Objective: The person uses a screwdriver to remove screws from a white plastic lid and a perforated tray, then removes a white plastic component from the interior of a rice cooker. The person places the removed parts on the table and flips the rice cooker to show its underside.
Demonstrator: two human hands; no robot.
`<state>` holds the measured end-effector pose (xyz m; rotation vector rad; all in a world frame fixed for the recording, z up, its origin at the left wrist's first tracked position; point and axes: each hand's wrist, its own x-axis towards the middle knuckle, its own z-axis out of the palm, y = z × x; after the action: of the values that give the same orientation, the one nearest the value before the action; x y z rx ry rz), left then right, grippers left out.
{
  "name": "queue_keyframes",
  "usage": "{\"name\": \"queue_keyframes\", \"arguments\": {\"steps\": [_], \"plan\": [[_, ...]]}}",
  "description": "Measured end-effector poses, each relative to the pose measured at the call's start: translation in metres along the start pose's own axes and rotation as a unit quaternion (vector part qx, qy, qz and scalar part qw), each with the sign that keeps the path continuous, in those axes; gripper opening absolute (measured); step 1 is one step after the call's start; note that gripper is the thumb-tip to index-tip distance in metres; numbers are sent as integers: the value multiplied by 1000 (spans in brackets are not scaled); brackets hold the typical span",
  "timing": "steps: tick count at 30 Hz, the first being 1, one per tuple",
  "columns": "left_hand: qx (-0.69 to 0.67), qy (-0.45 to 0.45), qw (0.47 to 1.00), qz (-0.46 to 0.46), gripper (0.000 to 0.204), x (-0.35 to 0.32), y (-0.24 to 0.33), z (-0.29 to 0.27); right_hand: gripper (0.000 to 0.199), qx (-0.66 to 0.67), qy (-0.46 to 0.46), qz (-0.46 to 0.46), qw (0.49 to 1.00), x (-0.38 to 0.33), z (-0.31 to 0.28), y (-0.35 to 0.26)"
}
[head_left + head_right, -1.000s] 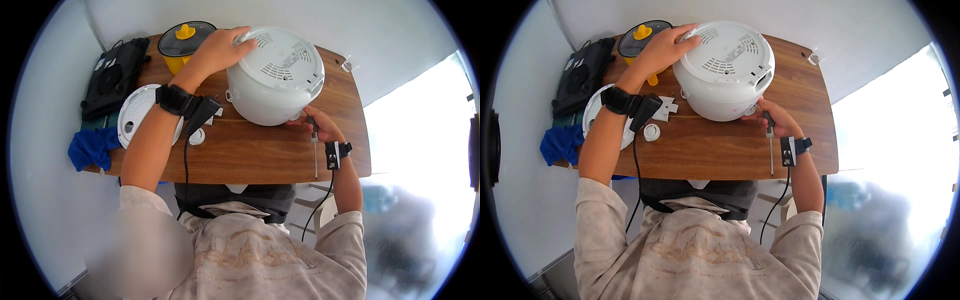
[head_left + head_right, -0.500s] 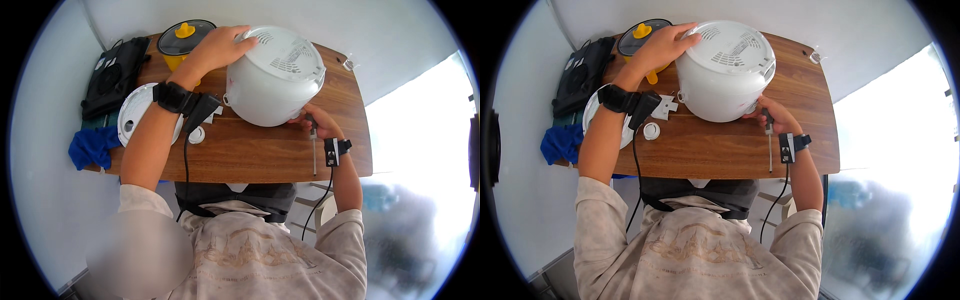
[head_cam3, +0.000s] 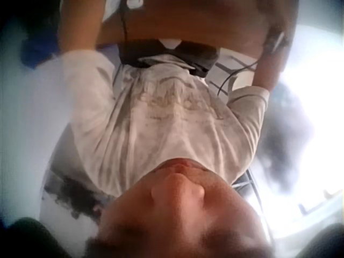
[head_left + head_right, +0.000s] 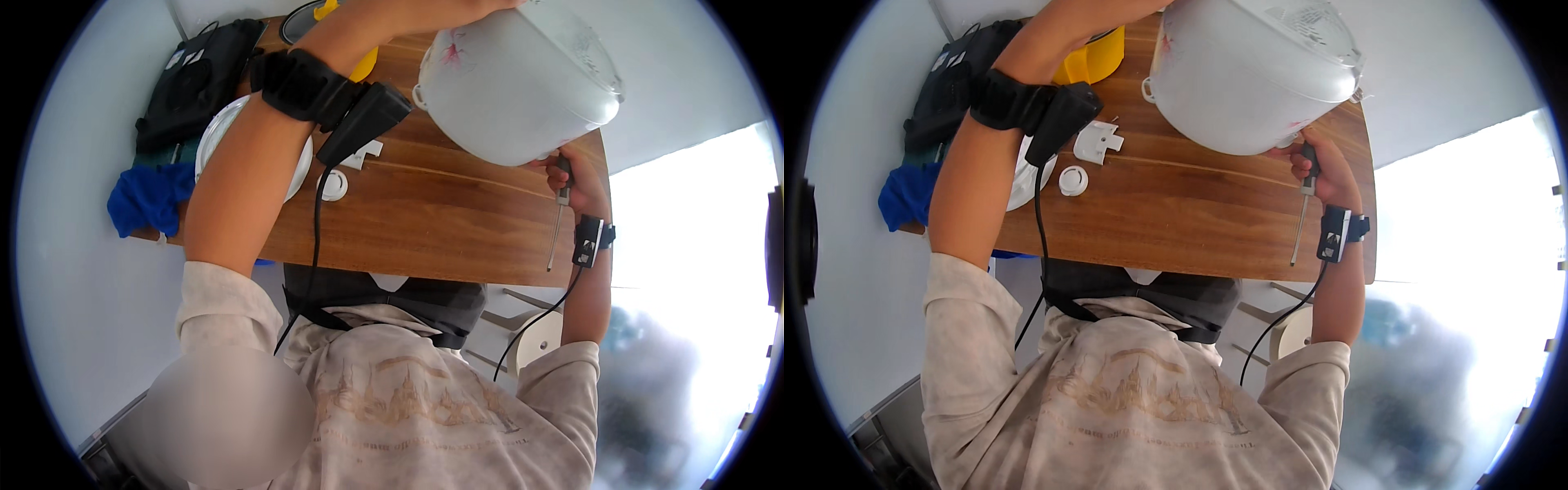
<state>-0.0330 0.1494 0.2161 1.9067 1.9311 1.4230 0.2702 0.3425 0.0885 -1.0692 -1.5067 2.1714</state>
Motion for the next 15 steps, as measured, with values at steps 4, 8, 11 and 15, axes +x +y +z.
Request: {"name": "queue_keyframes", "arguments": {"steps": [4,8,11,15], "plan": [[-96,-72,993,0,62,-11,5,-6,22,6,71,-28,997,-6,-4,-1],[-88,-63,993,-47,64,-8,-17,-2,26,-27,72,-34,996,-13,11,-7],[-139,-53,984,-98,64,-15,-34,8,28,-76,60,-52,994,-20,19,-6],[-208,-33,970,-123,80,-30,-57,13,36,-71,19,-56,996,-31,31,7]]}}
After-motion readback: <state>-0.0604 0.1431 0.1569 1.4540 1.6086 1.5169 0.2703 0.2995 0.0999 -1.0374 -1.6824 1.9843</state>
